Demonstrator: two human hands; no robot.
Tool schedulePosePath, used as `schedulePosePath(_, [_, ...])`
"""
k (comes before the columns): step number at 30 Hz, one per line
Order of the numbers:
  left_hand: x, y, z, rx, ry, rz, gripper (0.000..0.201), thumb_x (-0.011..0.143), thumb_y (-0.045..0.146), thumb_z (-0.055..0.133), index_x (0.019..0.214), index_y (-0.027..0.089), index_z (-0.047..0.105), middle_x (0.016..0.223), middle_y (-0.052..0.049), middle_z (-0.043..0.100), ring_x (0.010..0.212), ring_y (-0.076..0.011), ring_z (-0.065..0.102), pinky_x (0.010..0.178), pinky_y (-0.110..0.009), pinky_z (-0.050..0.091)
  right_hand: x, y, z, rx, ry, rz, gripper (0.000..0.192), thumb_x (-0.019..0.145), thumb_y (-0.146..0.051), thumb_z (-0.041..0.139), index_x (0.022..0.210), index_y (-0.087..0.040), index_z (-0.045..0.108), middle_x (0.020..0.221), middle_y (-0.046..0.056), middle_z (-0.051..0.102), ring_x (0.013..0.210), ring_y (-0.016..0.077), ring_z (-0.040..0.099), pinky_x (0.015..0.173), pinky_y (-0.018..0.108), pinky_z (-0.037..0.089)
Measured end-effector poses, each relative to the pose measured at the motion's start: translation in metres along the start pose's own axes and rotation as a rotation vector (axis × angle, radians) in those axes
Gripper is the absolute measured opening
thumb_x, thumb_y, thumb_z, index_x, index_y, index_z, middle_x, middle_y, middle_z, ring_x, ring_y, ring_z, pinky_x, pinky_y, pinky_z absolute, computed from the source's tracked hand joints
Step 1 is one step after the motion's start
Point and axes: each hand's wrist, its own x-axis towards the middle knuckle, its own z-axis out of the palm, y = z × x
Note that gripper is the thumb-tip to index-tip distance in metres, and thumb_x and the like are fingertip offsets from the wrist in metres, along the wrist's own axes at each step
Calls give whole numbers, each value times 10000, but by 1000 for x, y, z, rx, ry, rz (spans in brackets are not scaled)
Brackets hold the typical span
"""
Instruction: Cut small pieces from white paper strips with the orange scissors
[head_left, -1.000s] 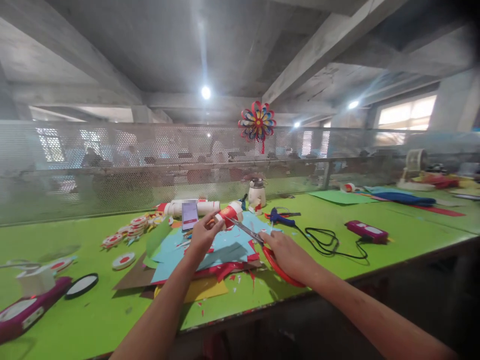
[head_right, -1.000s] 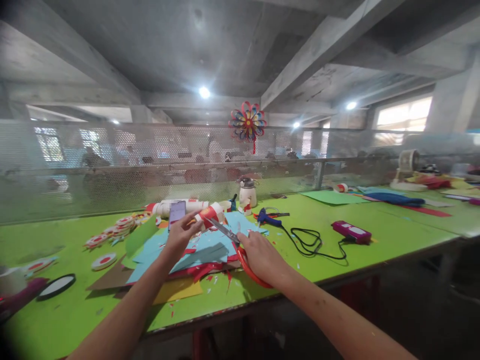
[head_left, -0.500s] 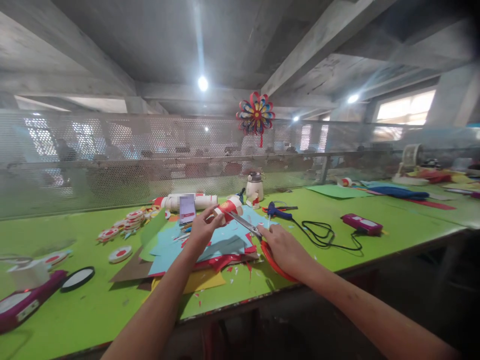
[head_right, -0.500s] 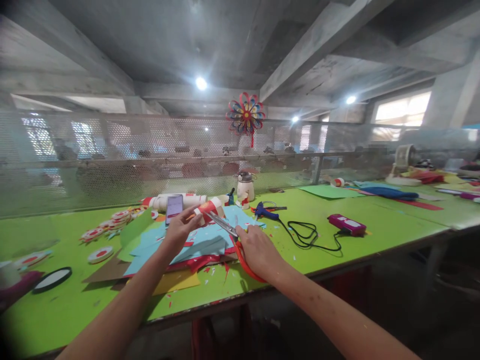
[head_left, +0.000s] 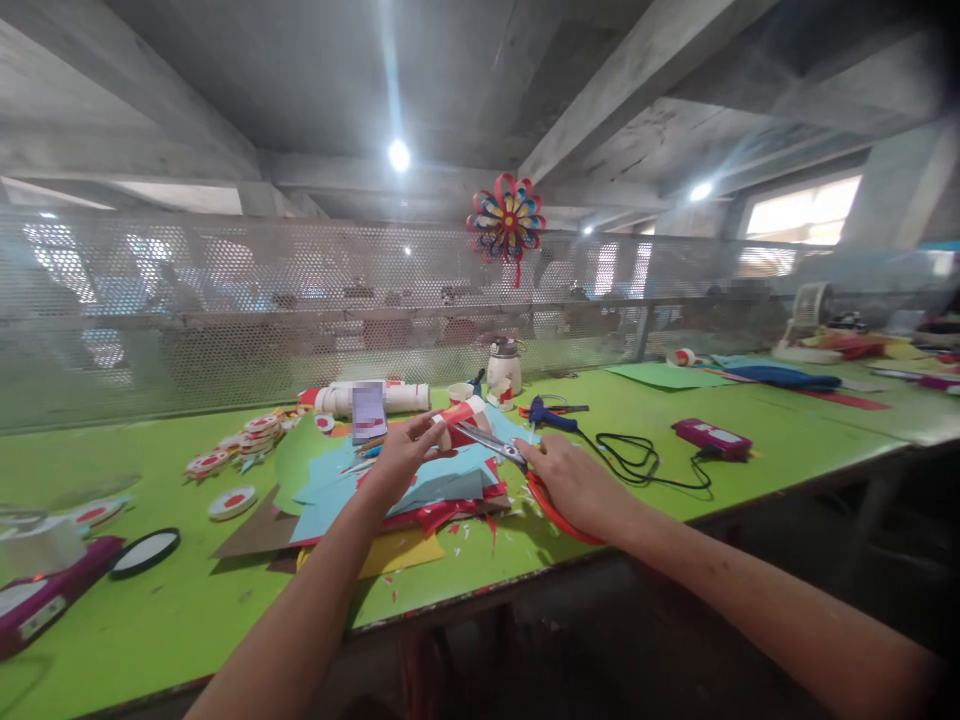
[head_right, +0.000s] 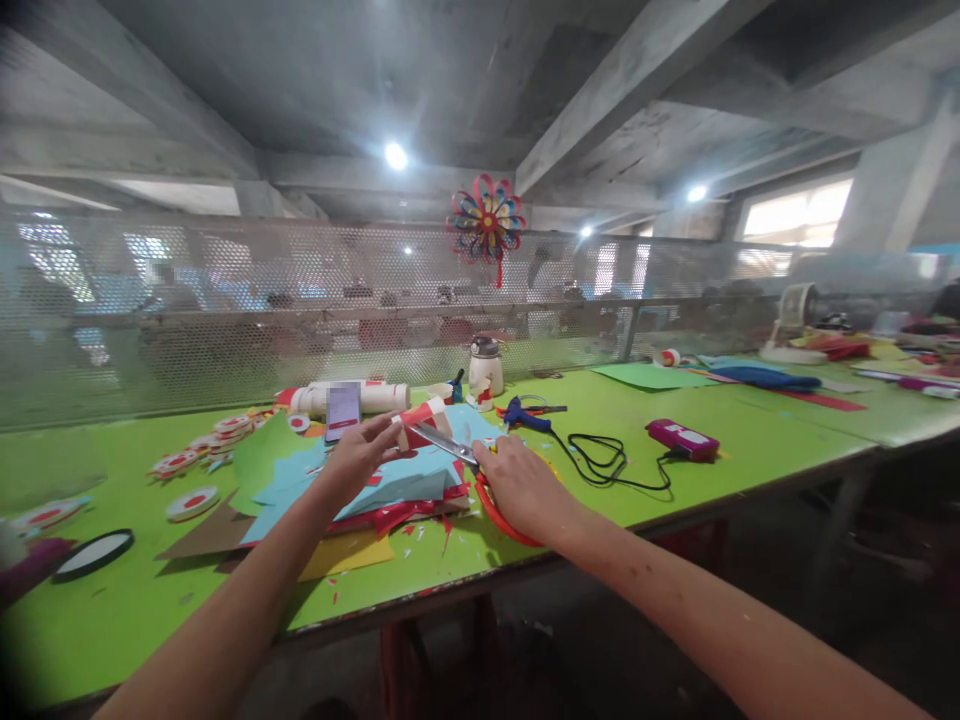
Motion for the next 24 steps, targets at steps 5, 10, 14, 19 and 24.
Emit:
schedulePosePath(5, [-2,-2,3,7,-24,-39,377,721,414,674,974,134,695,967,-108,701,851,-238,650,765,-439,562,0,-3,3,7,-18,-2,308,902,-103,400,1172,-129,545,893,132,601,806,252,550,661,302,354])
schedulePosePath(10, [1,-6,2,-3,18,-41,385,709,395,687,995,137,682,949,-96,703,838,-225,656,773,-430,552,0,-7,6,37,-28,38,308,904,-129,405,1178,-147,543,912,131,619,804,250,579,654,298,355])
schedulePosePath(14, [2,-7,4,-11,68,-35,354,687,370,708,955,140,684,925,-85,702,789,-205,656,757,-412,551,-1,-12,9,76,-46,80,320,895,-126,412,1182,-158,548,908,122,643,780,247,605,645,295,356])
schedulePosePath(19, [3,-8,6,-26,106,-20,401,661,368,727,983,136,670,981,-90,691,798,-208,658,755,-403,549,-1,-17,6,129,-66,128,326,864,-116,442,1163,-157,566,926,124,672,799,242,623,658,286,361])
schedulePosePath(24, [2,-5,7,-25,112,-39,436,638,365,748,993,126,669,944,-81,699,774,-205,657,754,-406,549,-1,-19,3,194,-82,156,322,865,-89,422,1117,-163,608,961,134,693,840,248,638,686,284,377])
